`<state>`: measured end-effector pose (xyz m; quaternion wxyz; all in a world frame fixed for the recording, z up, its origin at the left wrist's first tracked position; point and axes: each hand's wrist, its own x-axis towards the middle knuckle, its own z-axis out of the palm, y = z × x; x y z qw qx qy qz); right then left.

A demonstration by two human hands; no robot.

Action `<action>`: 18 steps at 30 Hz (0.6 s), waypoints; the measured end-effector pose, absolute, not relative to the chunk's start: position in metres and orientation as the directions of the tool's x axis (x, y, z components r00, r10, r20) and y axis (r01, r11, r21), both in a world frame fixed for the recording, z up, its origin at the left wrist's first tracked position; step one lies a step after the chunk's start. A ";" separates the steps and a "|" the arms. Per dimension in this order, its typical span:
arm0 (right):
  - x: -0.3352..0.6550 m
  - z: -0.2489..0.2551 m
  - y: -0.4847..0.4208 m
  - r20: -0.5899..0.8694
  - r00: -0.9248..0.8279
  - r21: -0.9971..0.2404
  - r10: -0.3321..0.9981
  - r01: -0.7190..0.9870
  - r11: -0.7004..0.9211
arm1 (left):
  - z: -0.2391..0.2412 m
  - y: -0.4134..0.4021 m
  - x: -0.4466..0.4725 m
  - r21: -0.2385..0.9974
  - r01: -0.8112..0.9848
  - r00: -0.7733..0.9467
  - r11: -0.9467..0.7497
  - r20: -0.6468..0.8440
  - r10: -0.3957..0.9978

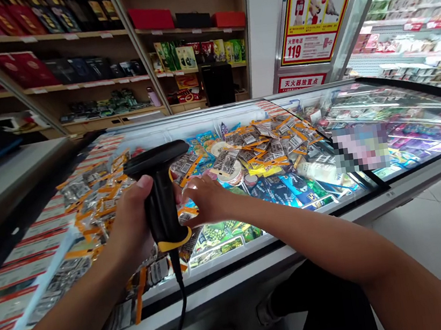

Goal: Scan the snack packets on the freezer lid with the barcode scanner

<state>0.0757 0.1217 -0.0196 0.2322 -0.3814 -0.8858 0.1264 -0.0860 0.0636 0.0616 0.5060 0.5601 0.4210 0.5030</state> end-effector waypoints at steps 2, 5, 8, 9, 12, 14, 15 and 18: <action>0.078 -0.016 0.122 0.292 -0.620 -0.433 0.728 0.593 0.679 | 0.063 0.063 -0.085 0.991 -0.043 0.135 -0.124 0.129 0.982; 0.087 -0.007 0.122 0.237 -0.626 -0.539 0.743 0.551 0.637 | 0.065 0.062 -0.084 0.991 -0.061 0.132 -0.116 0.123 0.984; 0.102 0.005 0.124 0.159 -0.615 -0.704 0.773 0.478 0.525 | 0.065 0.062 -0.083 0.990 -0.066 0.145 -0.126 0.134 0.980; 0.108 0.010 0.125 0.128 -0.595 -0.759 0.794 0.456 0.464 | 0.065 0.062 -0.084 0.989 -0.067 0.147 -0.130 0.139 0.979; 0.129 0.024 0.130 0.079 -0.496 -0.863 0.865 0.401 0.308 | 0.063 0.064 -0.086 0.987 -0.069 0.153 -0.145 0.155 0.976; 0.143 0.033 0.133 0.122 -0.419 -0.890 0.900 0.354 0.286 | 0.064 0.064 -0.086 0.987 -0.054 0.171 -0.154 0.161 0.972; 0.150 0.037 0.136 0.160 -0.371 -0.900 0.915 0.326 0.290 | 0.064 0.063 -0.087 0.987 -0.041 0.181 -0.159 0.163 0.970; 0.166 0.043 0.146 0.254 -0.187 -0.930 0.949 0.221 0.292 | 0.067 0.060 -0.086 0.988 0.012 0.201 -0.157 0.151 0.968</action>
